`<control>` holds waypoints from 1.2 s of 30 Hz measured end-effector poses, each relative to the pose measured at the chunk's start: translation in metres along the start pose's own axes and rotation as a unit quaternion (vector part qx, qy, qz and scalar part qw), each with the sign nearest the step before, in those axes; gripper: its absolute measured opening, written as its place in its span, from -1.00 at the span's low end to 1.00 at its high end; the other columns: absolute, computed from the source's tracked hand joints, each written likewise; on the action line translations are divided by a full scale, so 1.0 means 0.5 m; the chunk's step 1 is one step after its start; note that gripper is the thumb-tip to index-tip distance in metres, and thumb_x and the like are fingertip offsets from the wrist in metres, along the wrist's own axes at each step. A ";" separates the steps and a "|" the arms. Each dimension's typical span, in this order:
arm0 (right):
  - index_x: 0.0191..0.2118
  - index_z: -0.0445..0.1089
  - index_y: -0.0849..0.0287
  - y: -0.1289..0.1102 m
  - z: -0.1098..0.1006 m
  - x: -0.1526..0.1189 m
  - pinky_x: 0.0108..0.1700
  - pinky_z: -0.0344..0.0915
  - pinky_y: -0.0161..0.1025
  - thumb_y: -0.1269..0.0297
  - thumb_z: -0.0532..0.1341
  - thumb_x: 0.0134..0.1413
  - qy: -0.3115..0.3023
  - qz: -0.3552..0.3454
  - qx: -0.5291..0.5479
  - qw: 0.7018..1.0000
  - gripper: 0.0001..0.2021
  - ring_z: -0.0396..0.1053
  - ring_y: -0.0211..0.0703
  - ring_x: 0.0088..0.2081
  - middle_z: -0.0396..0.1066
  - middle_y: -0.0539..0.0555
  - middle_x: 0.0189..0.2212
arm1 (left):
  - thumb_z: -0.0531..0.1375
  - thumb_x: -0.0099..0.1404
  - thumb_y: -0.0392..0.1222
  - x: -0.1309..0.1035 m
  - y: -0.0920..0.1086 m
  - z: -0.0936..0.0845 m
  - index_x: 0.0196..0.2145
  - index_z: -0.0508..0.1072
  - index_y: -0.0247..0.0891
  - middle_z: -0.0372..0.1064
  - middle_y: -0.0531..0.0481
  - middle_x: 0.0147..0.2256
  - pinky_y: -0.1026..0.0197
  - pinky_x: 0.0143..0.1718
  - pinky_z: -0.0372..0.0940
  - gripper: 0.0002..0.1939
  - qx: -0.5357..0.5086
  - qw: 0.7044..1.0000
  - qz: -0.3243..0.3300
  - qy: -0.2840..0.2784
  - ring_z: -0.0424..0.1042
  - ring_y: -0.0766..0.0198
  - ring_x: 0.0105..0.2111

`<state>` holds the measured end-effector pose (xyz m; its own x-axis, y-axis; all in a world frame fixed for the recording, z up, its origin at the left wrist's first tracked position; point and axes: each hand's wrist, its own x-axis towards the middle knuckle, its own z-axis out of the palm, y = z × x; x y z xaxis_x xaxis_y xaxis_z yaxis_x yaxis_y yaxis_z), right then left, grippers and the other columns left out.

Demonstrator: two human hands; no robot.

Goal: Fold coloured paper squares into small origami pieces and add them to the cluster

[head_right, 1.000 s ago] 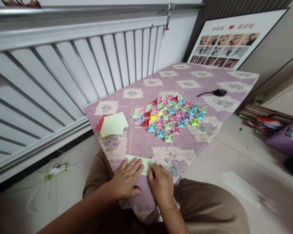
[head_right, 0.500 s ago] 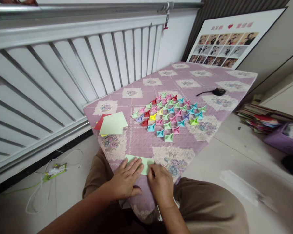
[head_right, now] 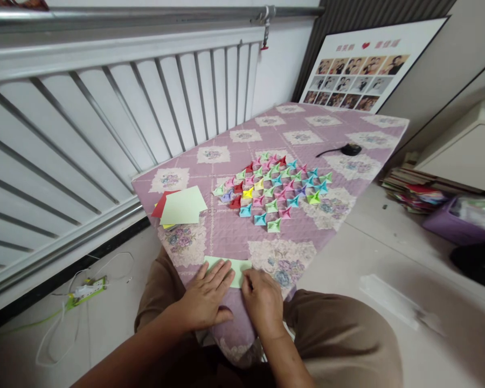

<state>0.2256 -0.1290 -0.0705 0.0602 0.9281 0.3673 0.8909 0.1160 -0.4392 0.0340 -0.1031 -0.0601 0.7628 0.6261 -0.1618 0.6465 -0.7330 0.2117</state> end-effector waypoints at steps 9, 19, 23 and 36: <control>-0.34 0.42 0.13 -0.007 -0.005 0.000 -0.26 0.17 -0.25 0.37 0.08 0.11 -0.005 0.006 0.002 1.000 -0.83 0.36 -0.16 -0.38 0.44 0.03 -0.47 | 0.00 0.26 0.29 -0.001 0.000 -0.007 0.34 -0.25 -0.26 -0.38 -0.20 0.35 -0.25 0.26 -0.36 -0.10 0.000 1.000 0.004 -0.002 -0.40 0.00 0.34; -0.37 0.39 0.14 -0.010 -0.008 -0.004 -0.27 0.13 -0.25 0.36 0.09 0.11 0.000 -0.003 -0.015 1.000 -0.86 0.30 -0.15 -0.38 0.38 0.03 -0.50 | 0.02 0.28 0.20 -0.003 0.000 -0.007 0.33 -0.24 -0.26 -0.40 -0.17 0.35 -0.23 0.27 -0.35 -0.15 0.014 1.000 0.007 -0.002 -0.41 0.02 0.34; -0.37 0.37 0.14 -0.009 -0.008 -0.005 -0.27 0.12 -0.24 0.36 0.09 0.11 0.006 -0.005 -0.016 1.000 -0.87 0.28 -0.15 -0.38 0.36 0.03 -0.51 | 0.01 0.28 0.21 -0.002 0.001 -0.008 0.34 -0.25 -0.26 -0.41 -0.16 0.35 -0.22 0.27 -0.36 -0.15 0.011 1.000 0.005 -0.005 -0.42 0.04 0.34; -0.29 0.40 0.18 0.009 0.000 -0.008 -0.13 0.21 -0.12 0.39 0.05 0.16 0.050 -0.018 0.010 0.999 -0.83 0.29 -0.06 -0.23 0.39 0.14 -0.33 | 0.05 0.25 0.29 0.001 0.001 -0.010 0.31 -0.14 0.05 -0.43 -0.13 0.36 -0.27 0.25 -0.35 -0.21 -0.025 1.000 0.003 -0.007 -0.36 -0.03 0.34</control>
<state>0.2296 -0.1324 -0.0741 0.0736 0.8838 0.4621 0.8840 0.1567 -0.4405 0.0345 -0.1020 -0.0550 0.7672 0.6173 -0.1743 0.6404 -0.7221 0.2615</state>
